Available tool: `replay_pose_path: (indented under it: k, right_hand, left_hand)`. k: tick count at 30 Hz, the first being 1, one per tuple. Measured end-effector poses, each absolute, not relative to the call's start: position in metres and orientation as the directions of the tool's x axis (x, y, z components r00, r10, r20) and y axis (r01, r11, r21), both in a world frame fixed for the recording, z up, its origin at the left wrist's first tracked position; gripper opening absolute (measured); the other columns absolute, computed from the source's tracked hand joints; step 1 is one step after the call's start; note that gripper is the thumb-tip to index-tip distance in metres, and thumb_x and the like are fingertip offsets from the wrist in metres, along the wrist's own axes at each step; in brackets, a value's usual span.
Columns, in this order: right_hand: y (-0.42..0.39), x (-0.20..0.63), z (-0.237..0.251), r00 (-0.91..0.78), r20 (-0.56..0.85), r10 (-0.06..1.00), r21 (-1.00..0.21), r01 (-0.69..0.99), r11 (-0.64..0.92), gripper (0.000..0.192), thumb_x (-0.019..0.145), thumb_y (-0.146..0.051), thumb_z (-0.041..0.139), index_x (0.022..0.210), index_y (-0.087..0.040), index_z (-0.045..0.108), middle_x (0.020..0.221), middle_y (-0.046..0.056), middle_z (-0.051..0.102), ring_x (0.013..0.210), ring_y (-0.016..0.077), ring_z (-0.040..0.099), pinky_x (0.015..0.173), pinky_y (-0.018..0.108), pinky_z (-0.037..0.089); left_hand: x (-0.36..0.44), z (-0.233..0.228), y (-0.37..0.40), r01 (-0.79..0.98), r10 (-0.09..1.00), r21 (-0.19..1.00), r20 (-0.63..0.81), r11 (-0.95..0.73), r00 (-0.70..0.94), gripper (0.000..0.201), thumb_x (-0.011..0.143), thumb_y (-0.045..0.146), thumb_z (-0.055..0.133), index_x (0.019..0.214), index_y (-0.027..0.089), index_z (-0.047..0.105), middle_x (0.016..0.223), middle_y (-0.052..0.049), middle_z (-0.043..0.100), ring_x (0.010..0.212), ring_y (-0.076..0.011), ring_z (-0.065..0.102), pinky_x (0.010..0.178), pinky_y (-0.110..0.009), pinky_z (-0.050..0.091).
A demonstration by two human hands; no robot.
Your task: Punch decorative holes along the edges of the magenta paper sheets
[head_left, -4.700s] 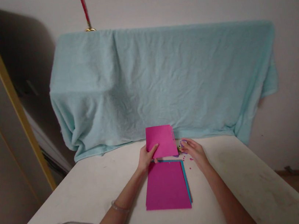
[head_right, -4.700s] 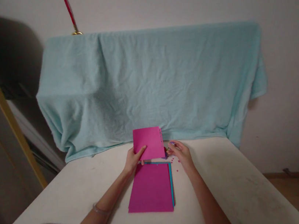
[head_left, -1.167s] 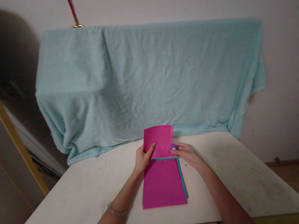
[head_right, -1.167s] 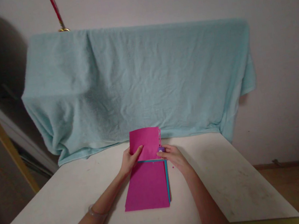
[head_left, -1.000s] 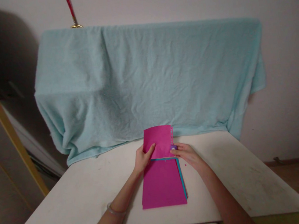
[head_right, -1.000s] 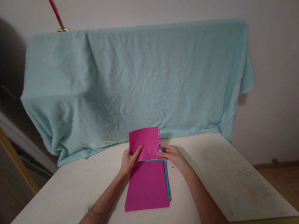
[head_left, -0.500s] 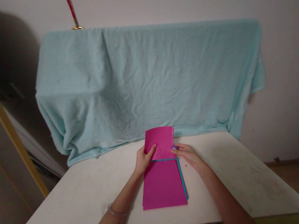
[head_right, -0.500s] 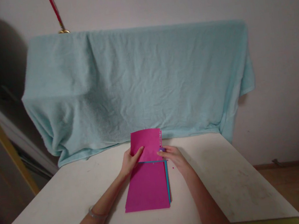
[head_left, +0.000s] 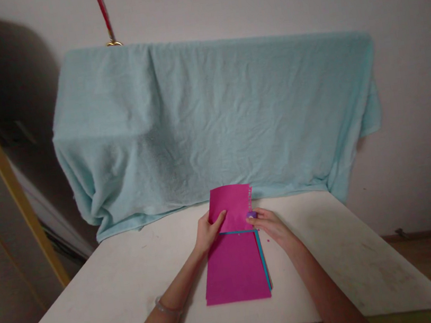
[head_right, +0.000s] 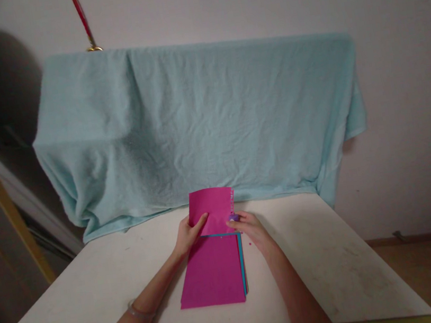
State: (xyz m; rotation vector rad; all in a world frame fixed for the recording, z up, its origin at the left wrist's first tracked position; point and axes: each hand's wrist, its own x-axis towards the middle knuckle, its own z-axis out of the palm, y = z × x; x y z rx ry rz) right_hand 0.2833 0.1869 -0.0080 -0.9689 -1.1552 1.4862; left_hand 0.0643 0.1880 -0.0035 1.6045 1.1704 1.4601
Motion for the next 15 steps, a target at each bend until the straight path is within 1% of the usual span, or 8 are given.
replay_pose_path:
  k: [7, 13, 15]
  right_hand:
    - [0.1883, 0.2799, -0.0112, -0.199, -0.034, 0.979, -0.971, -0.227, -0.08, 0.045, 0.054, -0.035, 0.087, 0.089, -0.016, 0.068, 0.082, 0.005, 0.07, 0.07, 0.0185, 0.065, 0.067, 0.028, 0.047]
    - [0.1894, 0.2798, -0.0144, -0.152, -0.054, 0.987, -0.973, -0.215, -0.087, 0.043, 0.054, -0.035, 0.086, 0.088, -0.016, 0.068, 0.085, 0.007, 0.071, 0.072, 0.0205, 0.066, 0.07, 0.031, 0.049]
    - [0.1892, 0.2792, -0.0143, -0.153, -0.061, 0.986, -0.969, -0.226, -0.095, 0.041, 0.055, -0.033, 0.086, 0.087, -0.016, 0.068, 0.085, 0.007, 0.071, 0.073, 0.0205, 0.066, 0.071, 0.031, 0.049]
  left_hand:
    - [0.0641, -0.0046, 0.1886, 0.177, 0.922, 0.908, 0.388, -0.38, -0.01, 0.039, 0.08, 0.048, 0.059, 0.09, 0.01, 0.068, 0.083, -0.006, 0.069, 0.071, -0.0177, 0.06, 0.065, -0.024, 0.046]
    - [0.0644, -0.0051, 0.1893, 0.188, 0.914, 0.899, 0.405, -0.395, -0.019, 0.038, 0.08, 0.049, 0.059, 0.082, 0.011, 0.067, 0.077, -0.004, 0.068, 0.067, -0.0166, 0.059, 0.062, -0.023, 0.044]
    - [0.0645, -0.0045, 0.189, 0.176, 0.916, 0.902, 0.402, -0.393, -0.012, 0.038, 0.08, 0.048, 0.06, 0.083, 0.011, 0.067, 0.078, -0.005, 0.068, 0.068, -0.0165, 0.059, 0.063, -0.023, 0.045]
